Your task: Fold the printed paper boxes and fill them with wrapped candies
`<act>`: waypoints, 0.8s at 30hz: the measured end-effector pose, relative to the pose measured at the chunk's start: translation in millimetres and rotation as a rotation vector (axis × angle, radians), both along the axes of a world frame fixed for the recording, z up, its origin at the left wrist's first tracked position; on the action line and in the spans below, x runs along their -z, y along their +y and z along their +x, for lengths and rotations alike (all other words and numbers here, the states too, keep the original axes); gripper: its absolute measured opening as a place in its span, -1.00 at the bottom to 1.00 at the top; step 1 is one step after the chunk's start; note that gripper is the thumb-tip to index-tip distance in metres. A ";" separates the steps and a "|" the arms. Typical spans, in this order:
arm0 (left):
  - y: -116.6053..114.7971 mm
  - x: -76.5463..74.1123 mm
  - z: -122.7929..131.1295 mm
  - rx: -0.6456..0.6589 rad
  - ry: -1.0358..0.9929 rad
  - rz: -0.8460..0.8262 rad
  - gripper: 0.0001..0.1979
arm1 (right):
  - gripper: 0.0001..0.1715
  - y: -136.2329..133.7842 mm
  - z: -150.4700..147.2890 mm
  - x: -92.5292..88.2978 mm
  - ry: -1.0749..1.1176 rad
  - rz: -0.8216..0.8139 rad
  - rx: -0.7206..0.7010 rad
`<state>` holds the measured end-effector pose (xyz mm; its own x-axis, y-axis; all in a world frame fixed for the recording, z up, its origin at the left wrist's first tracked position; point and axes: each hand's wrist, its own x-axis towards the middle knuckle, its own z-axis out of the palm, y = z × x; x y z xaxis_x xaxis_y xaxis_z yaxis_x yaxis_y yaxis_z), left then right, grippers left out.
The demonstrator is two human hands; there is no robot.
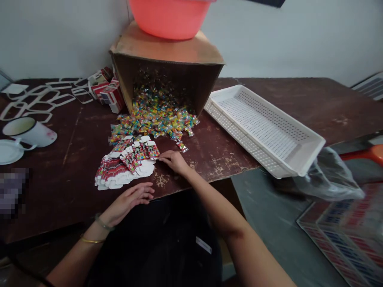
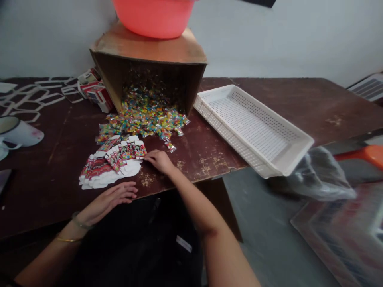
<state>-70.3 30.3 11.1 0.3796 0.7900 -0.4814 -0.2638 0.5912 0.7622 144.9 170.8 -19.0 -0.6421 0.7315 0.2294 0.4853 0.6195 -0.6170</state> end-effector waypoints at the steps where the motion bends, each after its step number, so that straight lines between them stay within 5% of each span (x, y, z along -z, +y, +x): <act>1: 2.4 3.1 2.0 -0.042 -0.085 -0.008 -0.55 | -0.76 -26.1 1.3 -2.1 0.046 0.023 0.010; 4: 7.9 9.2 15.0 -0.161 -0.228 -0.065 -0.50 | -0.81 -107.6 -0.4 -8.5 0.150 0.090 -0.081; 7: 4.7 10.8 31.7 -0.138 -0.085 -0.099 -0.53 | -0.76 -150.3 -4.4 -14.7 0.188 0.031 -0.001; 12: -11.3 9.4 46.7 -0.027 0.210 -0.023 -0.79 | -0.74 -133.5 -4.1 -20.8 0.241 -0.124 0.204; 16: -16.2 -2.0 43.2 0.094 0.219 0.026 -0.83 | -0.84 -117.4 -0.6 -32.1 0.296 -0.389 0.035; 21: -15.8 -10.1 29.2 0.437 0.172 0.105 -0.79 | -0.86 -108.4 13.3 -49.3 0.351 -0.671 -0.313; 24: -23.5 4.9 32.1 0.240 0.419 0.134 -0.72 | -0.88 -122.2 13.6 -45.1 0.426 -0.697 -0.147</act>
<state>-38.2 6.8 6.2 0.3541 0.7694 -0.5316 0.2127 0.4873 0.8470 158.5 48.6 26.1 -0.7026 0.7115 -0.0004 0.0676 0.0662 -0.9955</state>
